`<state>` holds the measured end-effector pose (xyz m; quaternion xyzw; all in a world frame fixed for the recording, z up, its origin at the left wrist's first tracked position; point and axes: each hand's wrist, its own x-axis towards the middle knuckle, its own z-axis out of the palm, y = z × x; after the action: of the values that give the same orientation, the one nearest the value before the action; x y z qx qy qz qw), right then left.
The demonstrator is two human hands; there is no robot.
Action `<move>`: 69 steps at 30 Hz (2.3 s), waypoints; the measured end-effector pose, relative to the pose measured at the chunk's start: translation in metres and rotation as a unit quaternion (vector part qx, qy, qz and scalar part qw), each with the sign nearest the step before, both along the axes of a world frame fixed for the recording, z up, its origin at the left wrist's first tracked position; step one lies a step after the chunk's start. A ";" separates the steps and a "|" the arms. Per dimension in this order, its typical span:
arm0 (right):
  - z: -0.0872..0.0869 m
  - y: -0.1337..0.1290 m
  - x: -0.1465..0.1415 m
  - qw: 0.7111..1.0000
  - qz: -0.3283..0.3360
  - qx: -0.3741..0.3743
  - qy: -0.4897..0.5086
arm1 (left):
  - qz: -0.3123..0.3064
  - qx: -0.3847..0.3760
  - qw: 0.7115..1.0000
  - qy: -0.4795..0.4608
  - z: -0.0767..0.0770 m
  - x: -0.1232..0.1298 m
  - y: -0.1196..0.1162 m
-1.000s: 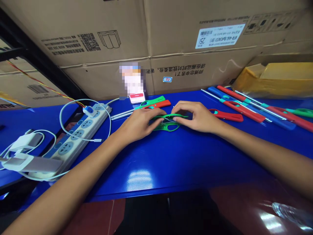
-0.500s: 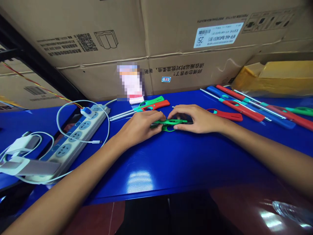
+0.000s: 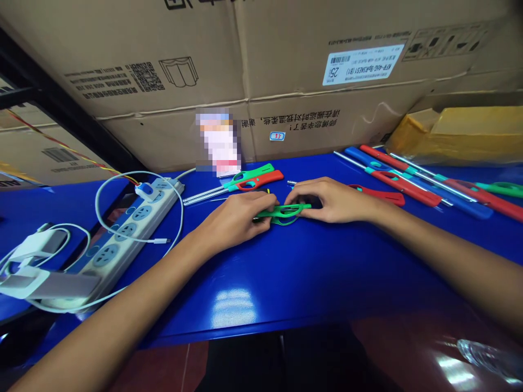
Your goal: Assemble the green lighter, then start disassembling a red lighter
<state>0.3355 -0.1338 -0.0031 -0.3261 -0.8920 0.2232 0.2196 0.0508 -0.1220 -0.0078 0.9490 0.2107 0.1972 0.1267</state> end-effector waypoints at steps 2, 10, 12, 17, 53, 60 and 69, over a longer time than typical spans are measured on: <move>0.001 -0.001 0.000 1.000 -0.001 -0.009 -0.010 | -0.002 -0.003 1.000 0.008 0.001 0.001 -0.001; 0.007 -0.002 0.002 0.998 0.009 -0.041 -0.052 | -0.014 -0.038 0.999 0.031 0.005 0.001 0.000; 0.007 -0.001 0.004 0.998 0.013 -0.045 -0.051 | -0.018 -0.047 0.998 0.030 0.005 0.000 0.000; 0.007 0.000 0.006 0.997 0.017 -0.045 -0.053 | -0.003 -0.069 0.998 0.003 0.005 0.000 0.001; 0.000 0.012 0.014 0.984 -0.138 0.081 -0.081 | 0.016 -0.107 0.993 -0.051 0.008 0.002 0.001; 0.004 0.015 0.015 0.988 -0.153 0.009 -0.026 | 0.020 -0.137 0.988 -0.074 0.007 0.003 0.000; 0.019 0.006 0.007 0.937 -0.207 -0.170 0.225 | 0.035 -0.161 0.980 -0.110 0.005 0.003 0.001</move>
<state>0.3423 -0.1273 0.0155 -0.4771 -0.6808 0.3884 0.3976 0.0541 -0.1206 -0.0032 0.8807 0.2578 0.2685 0.2930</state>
